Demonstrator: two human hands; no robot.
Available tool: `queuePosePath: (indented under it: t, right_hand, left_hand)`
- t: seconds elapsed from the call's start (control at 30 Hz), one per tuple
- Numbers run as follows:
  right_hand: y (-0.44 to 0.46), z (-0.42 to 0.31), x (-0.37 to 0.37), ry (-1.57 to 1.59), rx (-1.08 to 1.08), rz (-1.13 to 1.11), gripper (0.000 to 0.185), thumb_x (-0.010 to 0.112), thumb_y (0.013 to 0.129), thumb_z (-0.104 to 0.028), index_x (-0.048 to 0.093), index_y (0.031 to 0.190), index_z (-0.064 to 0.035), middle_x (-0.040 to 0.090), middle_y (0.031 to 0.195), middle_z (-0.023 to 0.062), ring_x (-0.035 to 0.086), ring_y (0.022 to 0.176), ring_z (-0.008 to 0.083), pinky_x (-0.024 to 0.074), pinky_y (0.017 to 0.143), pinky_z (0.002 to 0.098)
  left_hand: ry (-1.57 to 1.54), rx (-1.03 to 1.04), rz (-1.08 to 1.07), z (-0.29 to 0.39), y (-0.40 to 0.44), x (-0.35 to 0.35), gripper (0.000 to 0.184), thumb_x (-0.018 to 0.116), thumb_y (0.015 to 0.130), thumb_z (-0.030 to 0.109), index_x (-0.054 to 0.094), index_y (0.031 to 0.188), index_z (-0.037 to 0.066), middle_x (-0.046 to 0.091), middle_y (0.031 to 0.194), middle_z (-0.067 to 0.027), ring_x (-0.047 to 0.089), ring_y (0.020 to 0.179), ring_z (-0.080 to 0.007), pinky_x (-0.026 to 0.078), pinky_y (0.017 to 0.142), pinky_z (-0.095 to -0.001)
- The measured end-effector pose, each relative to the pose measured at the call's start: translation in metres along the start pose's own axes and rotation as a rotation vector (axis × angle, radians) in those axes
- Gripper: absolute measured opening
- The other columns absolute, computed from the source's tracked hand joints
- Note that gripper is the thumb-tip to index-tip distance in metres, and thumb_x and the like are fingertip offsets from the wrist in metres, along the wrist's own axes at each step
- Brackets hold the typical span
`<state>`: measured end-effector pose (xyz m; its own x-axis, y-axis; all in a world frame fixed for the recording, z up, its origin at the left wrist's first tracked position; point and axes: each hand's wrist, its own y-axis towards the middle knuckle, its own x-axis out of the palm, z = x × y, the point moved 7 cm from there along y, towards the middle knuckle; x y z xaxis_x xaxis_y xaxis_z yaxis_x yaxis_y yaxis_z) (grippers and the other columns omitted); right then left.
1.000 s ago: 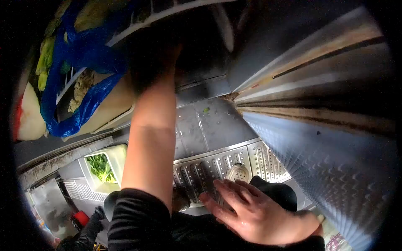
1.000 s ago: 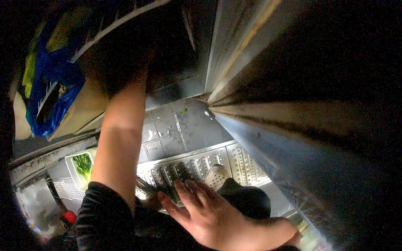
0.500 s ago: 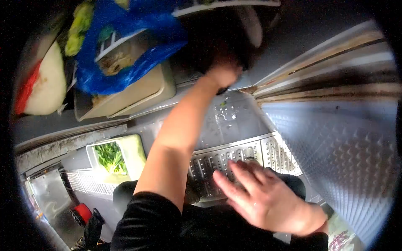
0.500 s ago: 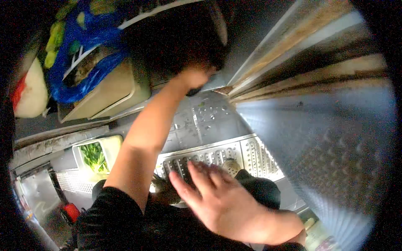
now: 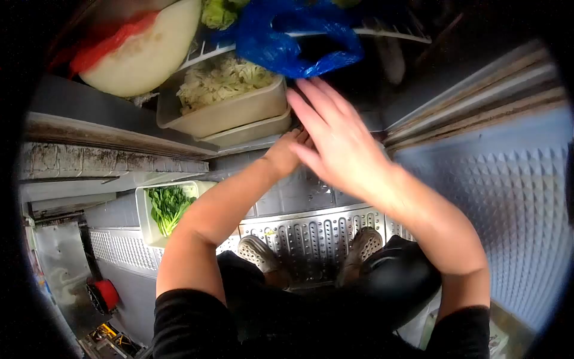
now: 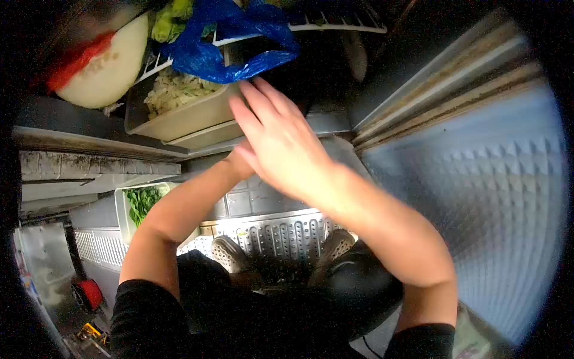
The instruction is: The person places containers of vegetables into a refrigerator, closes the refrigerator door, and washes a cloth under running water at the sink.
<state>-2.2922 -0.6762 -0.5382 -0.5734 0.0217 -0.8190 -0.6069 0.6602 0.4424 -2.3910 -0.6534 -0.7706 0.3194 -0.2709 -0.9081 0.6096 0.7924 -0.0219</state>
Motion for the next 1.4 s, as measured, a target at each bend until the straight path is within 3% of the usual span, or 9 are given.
queuePosePath:
  t: [0.17, 0.3, 0.33, 0.43, 0.63, 0.8, 1.17, 1.3, 1.4]
  right_hand:
    - [0.055, 0.001, 0.047, -0.074, -0.135, 0.184, 0.037, 0.077, 0.083, -0.022, 0.067, 0.113, -0.005, 0.068, 0.111, 0.0127, 0.065, 0.106, 0.0332, 0.0531, 0.092, 0.044]
    - [0.068, 0.006, 0.054, -0.18, -0.168, 0.082, 0.018, 0.072, 0.087, -0.026, 0.067, 0.09, -0.0095, 0.069, 0.086, 0.0069, 0.068, 0.084, 0.0286, 0.0561, 0.073, 0.0415]
    - [0.069, 0.009, 0.052, -0.197, -0.156, 0.06, 0.018, 0.071, 0.087, -0.028, 0.067, 0.087, -0.0101, 0.069, 0.084, 0.0071, 0.069, 0.082, 0.0286, 0.0563, 0.071, 0.041]
    - [0.064, 0.011, 0.05, -0.182, -0.169, 0.008, 0.017, 0.067, 0.089, -0.028, 0.069, 0.087, -0.0113, 0.069, 0.081, 0.0092, 0.07, 0.08, 0.0296, 0.0562, 0.071, 0.0424]
    - [0.042, 0.015, 0.019, -0.297, -0.259, -0.005, 0.016, 0.068, 0.088, -0.027, 0.071, 0.085, -0.0116, 0.071, 0.083, 0.0084, 0.069, 0.09, 0.0289, 0.0509, 0.087, 0.043]
    - [0.007, 0.013, -0.004, -0.308, -0.216, -0.027, 0.018, 0.069, 0.09, -0.027, 0.068, 0.086, -0.0094, 0.069, 0.083, 0.0085, 0.066, 0.091, 0.0279, 0.0488, 0.093, 0.0433]
    - [-0.034, 0.032, -0.057, -0.658, 0.179, -0.258, 0.03, 0.079, 0.086, -0.022, 0.066, 0.103, -0.001, 0.07, 0.088, 0.0185, 0.067, 0.087, 0.0345, 0.052, 0.094, 0.0486]
    - [-0.032, 0.041, -0.056, -0.594, 0.128, -0.123, 0.045, 0.077, 0.088, -0.024, 0.063, 0.122, 0.0017, 0.068, 0.107, 0.0209, 0.065, 0.098, 0.0367, 0.0518, 0.087, 0.0464]
    - [-0.033, 0.057, -0.049, -0.589, 0.103, -0.082, 0.042, 0.076, 0.089, -0.024, 0.064, 0.121, -0.0001, 0.068, 0.109, 0.0197, 0.064, 0.099, 0.0371, 0.0517, 0.088, 0.0461]
  left_hand:
    - [0.052, 0.121, 0.134, 0.009, -0.056, -0.02, 0.042, 0.059, 0.083, 0.002, 0.063, 0.124, -0.004, 0.064, 0.126, -0.025, 0.059, 0.12, -0.041, 0.047, 0.106, -0.0444]
    - [-0.267, -0.363, 0.276, -0.031, -0.126, -0.027, 0.054, 0.062, 0.075, -0.001, 0.062, 0.128, -0.004, 0.066, 0.12, -0.0255, 0.066, 0.105, -0.0403, 0.054, 0.096, -0.0459]
    - [-0.312, -0.461, 0.384, -0.039, -0.143, -0.032, 0.058, 0.064, 0.074, -0.001, 0.059, 0.132, -0.005, 0.067, 0.117, -0.0239, 0.067, 0.089, -0.0346, 0.055, 0.087, -0.0434]
    - [-0.686, -1.039, 0.519, -0.079, -0.198, -0.016, 0.071, 0.067, 0.078, 0.0, 0.045, 0.146, -0.004, 0.061, 0.13, -0.0166, 0.063, 0.092, -0.0234, 0.052, 0.085, -0.0342]
    - [-0.949, -0.878, 0.841, -0.104, -0.2, -0.044, 0.071, 0.059, 0.082, -0.007, 0.037, 0.149, -0.004, 0.052, 0.143, -0.0156, 0.056, 0.123, -0.0247, 0.044, 0.105, -0.0325]
    - [-1.03, -0.666, 0.614, -0.047, -0.161, -0.059, 0.067, 0.055, 0.078, -0.015, 0.043, 0.143, -0.001, 0.057, 0.139, -0.0144, 0.052, 0.13, -0.0266, 0.039, 0.111, -0.0333]
    - [-0.889, -0.317, 0.436, 0.0, -0.039, -0.054, 0.082, 0.065, 0.078, 0.001, 0.034, 0.154, 0.003, 0.061, 0.131, -0.0222, 0.065, 0.105, -0.025, 0.054, 0.089, -0.0379]
    - [-0.807, -0.34, 0.367, -0.005, -0.011, -0.038, 0.085, 0.064, 0.079, 0.003, 0.031, 0.157, 0.001, 0.069, 0.111, -0.0194, 0.067, 0.083, -0.0221, 0.055, 0.077, -0.0341]
    - [-0.77, -0.669, 0.257, -0.007, -0.036, -0.059, 0.079, 0.067, 0.079, 0.007, 0.038, 0.152, -0.005, 0.069, 0.109, -0.0207, 0.066, 0.081, -0.0228, 0.055, 0.074, -0.035]
